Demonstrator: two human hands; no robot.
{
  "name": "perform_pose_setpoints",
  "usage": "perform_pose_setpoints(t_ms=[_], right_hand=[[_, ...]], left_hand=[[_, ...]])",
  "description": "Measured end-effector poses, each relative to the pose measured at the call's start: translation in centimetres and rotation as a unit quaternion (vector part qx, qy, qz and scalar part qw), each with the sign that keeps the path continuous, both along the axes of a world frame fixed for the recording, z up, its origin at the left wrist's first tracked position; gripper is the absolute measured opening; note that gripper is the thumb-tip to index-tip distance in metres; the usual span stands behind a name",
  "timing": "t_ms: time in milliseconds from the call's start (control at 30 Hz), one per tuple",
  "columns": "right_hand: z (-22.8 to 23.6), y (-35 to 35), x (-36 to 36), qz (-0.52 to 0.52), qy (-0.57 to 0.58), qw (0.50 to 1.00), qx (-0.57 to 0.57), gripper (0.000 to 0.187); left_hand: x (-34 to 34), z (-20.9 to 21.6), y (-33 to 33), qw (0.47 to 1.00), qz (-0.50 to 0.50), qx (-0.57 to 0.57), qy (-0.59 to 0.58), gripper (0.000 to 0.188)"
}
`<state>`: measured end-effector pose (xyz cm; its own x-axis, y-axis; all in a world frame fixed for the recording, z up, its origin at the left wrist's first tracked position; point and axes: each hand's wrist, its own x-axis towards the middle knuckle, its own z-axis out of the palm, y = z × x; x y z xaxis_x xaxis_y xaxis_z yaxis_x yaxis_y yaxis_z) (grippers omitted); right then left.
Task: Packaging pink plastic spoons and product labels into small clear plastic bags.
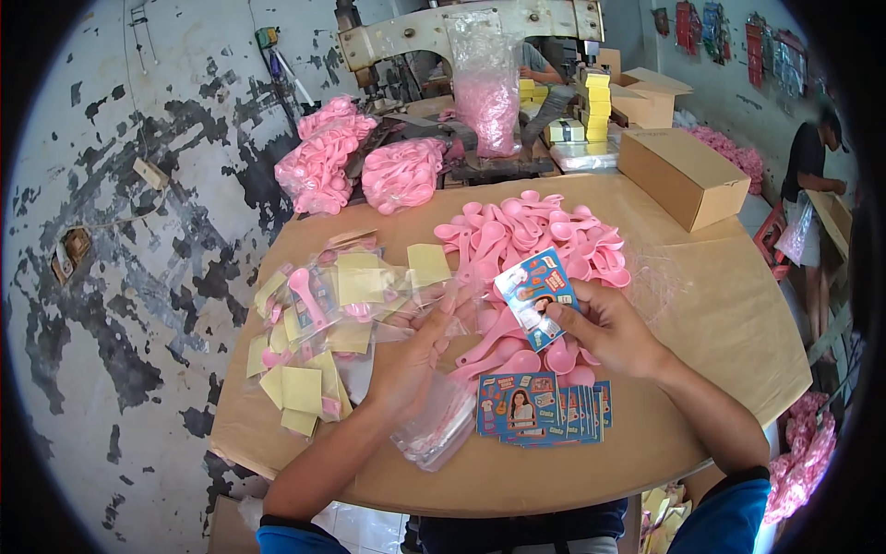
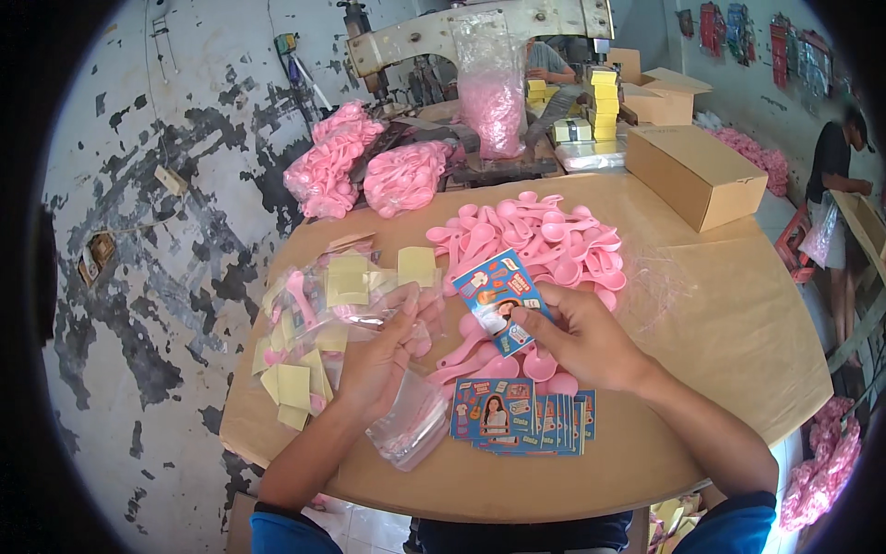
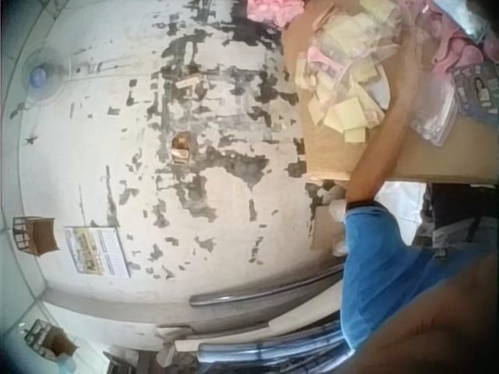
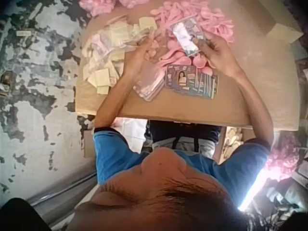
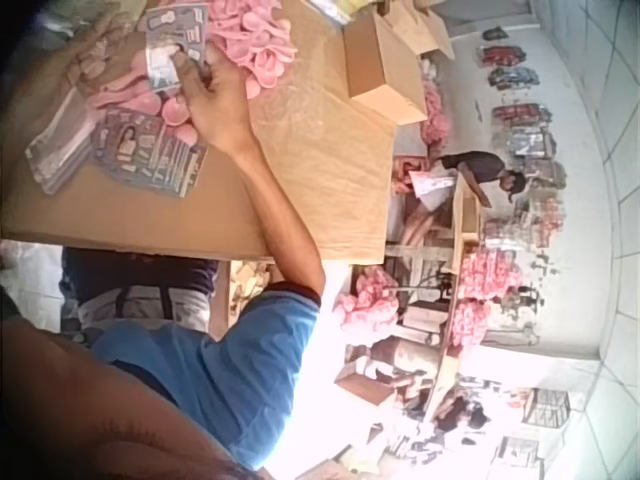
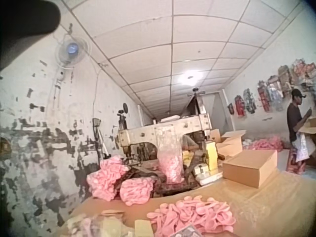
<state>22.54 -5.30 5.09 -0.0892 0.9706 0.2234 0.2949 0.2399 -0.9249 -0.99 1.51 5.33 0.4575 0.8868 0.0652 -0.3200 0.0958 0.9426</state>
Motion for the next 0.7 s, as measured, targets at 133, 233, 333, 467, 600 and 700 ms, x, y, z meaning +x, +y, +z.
perform_pose_setpoints(t_ms=[133, 233, 333, 467, 600, 700], right_hand=[[-0.3, 0.0, -0.8, 0.002, 0.016, 1.000, 0.020, 0.021], [-0.3, 0.2, -0.8, -0.019, 0.014, 0.999, 0.028, 0.021], [-1.4, 0.5, -0.2, -0.006, -0.005, 1.000, 0.017, 0.021], [-1.5, 0.1, -0.5, 0.005, -0.076, 0.997, 0.012, 0.023], [-2.3, 1.0, -0.4, -0.017, -0.031, 0.998, 0.059, 0.023], [-2.7, 1.1, 0.1, -0.003, -0.028, 0.998, 0.060, 0.022]], left_hand=[[0.0, -0.1, -0.3, 0.999, -0.040, 0.016, 0.019, 0.045], [0.2, -0.3, -0.6, 1.000, -0.027, 0.003, -0.010, 0.044], [0.3, 0.0, -0.7, 1.000, -0.011, 0.011, 0.026, 0.042], [0.5, -0.3, -0.8, 0.999, -0.014, 0.027, 0.045, 0.042], [0.4, -0.8, -0.7, 0.999, -0.029, 0.023, -0.022, 0.041], [0.5, -0.1, -0.9, 0.999, -0.026, 0.011, -0.016, 0.041]])
